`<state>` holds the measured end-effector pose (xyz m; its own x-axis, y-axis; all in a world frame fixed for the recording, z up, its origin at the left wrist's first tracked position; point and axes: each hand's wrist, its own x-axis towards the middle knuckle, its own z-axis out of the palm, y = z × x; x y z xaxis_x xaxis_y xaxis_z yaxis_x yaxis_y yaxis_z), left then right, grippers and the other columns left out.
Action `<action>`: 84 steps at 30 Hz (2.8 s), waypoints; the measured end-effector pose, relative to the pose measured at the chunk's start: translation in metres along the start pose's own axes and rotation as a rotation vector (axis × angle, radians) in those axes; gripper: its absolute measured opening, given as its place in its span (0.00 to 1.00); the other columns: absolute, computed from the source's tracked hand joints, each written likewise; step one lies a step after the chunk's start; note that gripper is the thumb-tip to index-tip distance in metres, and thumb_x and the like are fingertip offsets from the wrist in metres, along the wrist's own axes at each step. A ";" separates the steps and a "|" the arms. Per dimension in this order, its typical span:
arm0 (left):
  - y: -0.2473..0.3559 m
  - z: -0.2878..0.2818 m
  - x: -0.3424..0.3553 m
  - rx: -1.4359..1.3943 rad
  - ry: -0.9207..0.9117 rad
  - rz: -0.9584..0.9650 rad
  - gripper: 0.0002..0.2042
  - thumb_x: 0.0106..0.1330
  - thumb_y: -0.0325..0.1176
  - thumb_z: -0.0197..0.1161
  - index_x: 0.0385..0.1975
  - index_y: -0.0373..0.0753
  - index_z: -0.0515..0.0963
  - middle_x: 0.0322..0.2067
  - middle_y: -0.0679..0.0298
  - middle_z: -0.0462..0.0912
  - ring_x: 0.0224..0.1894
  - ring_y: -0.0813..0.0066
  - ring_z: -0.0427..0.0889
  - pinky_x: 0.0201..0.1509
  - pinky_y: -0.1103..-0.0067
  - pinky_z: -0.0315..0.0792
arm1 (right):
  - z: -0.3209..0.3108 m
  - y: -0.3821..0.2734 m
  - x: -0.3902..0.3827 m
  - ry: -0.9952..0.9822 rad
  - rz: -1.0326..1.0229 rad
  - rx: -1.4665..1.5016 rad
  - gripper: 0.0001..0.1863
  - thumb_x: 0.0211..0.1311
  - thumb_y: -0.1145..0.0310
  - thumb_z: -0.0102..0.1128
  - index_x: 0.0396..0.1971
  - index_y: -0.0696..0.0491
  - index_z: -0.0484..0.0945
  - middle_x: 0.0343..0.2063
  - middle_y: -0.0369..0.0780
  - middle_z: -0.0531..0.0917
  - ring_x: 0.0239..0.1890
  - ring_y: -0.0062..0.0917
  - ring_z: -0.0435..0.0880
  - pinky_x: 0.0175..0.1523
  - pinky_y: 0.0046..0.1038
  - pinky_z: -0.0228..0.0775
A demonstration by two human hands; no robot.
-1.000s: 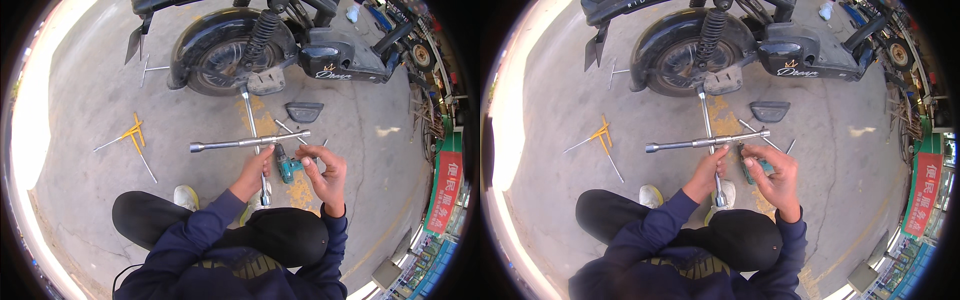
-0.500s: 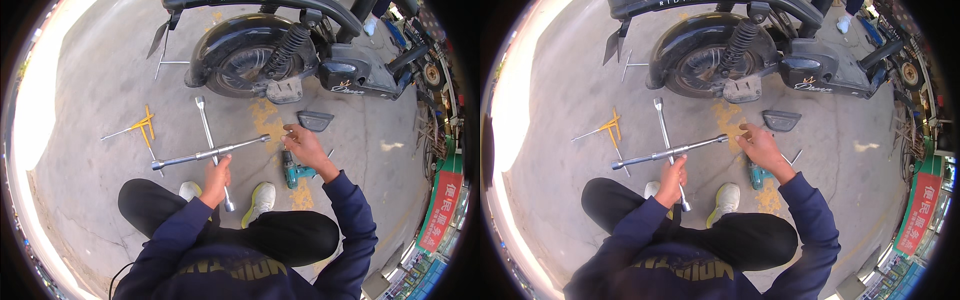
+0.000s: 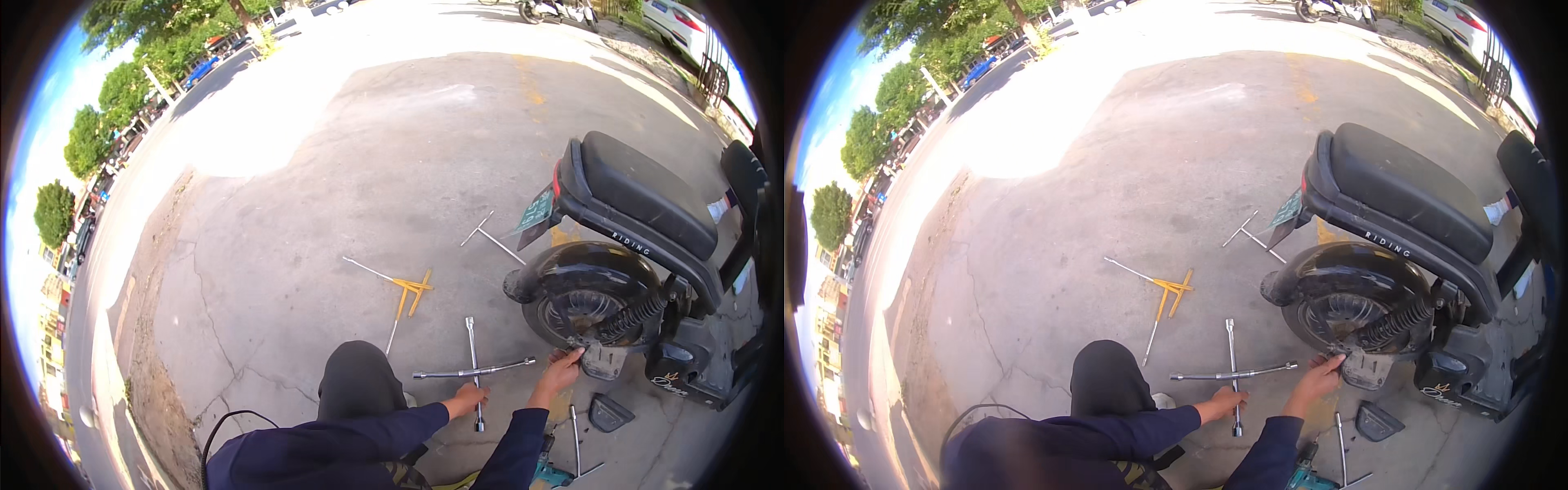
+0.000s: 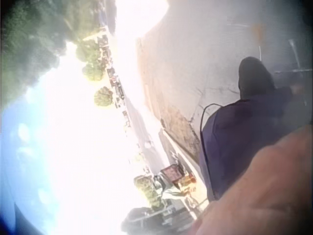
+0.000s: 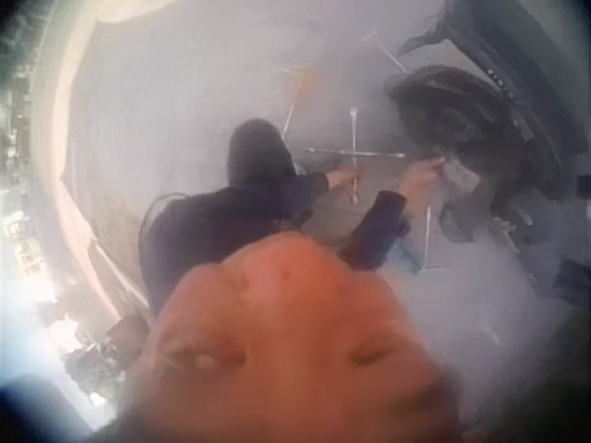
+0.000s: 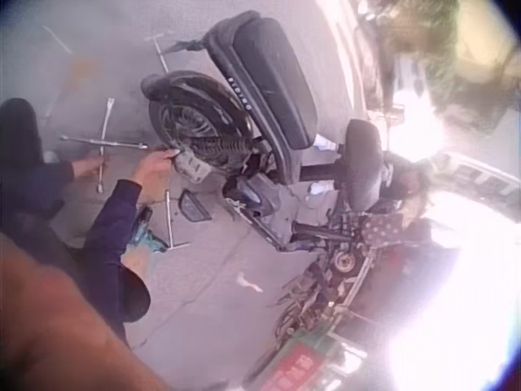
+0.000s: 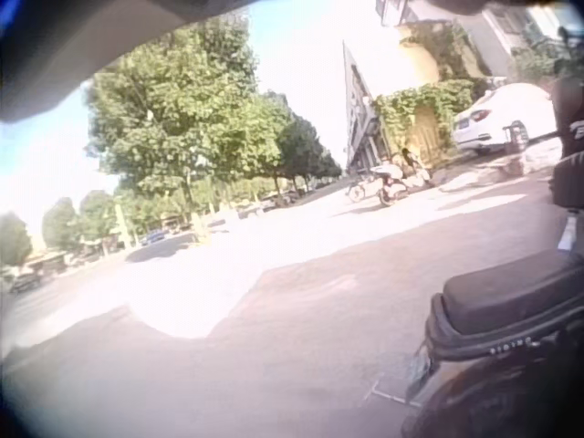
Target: The person uses a cordless drill and wrenches to remove screws and bolts from the rear fender and mudguard of a scooter. They detach the plastic cover and place it on the ground, then continue loosening fasteners around the rear wheel area.
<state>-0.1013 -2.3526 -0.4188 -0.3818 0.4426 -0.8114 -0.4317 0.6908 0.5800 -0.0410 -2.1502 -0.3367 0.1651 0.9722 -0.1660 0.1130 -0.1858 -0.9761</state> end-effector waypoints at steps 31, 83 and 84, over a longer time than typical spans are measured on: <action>0.066 -0.036 -0.262 1.455 -0.366 0.953 0.13 0.58 0.30 0.60 0.40 0.32 0.82 0.49 0.43 0.82 0.45 0.57 0.84 0.30 0.75 0.81 | -0.004 -0.032 -0.030 0.027 0.004 0.098 0.22 0.68 0.58 0.66 0.42 0.64 0.74 0.32 0.43 0.83 0.26 0.24 0.84 0.26 0.23 0.73; 0.107 -0.125 -0.245 1.124 -0.615 1.172 0.23 0.59 0.45 0.69 0.46 0.34 0.78 0.49 0.50 0.80 0.45 0.63 0.83 0.29 0.79 0.80 | 0.000 -0.014 -0.033 0.135 -0.174 0.022 0.28 0.71 0.52 0.61 0.51 0.63 0.70 0.40 0.44 0.81 0.36 0.29 0.85 0.35 0.26 0.78; 0.106 -0.124 -0.245 1.148 -0.604 1.173 0.23 0.59 0.45 0.69 0.47 0.34 0.78 0.49 0.51 0.80 0.45 0.63 0.83 0.29 0.79 0.80 | 0.013 -0.021 -0.038 0.171 -0.144 0.122 0.27 0.72 0.53 0.60 0.51 0.65 0.69 0.41 0.45 0.82 0.34 0.28 0.86 0.33 0.25 0.77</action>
<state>-0.1552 -2.4591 -0.1493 0.4052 0.9085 -0.1023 0.6751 -0.2219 0.7036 -0.0620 -2.1820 -0.3117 0.3208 0.9471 -0.0080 0.0299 -0.0186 -0.9994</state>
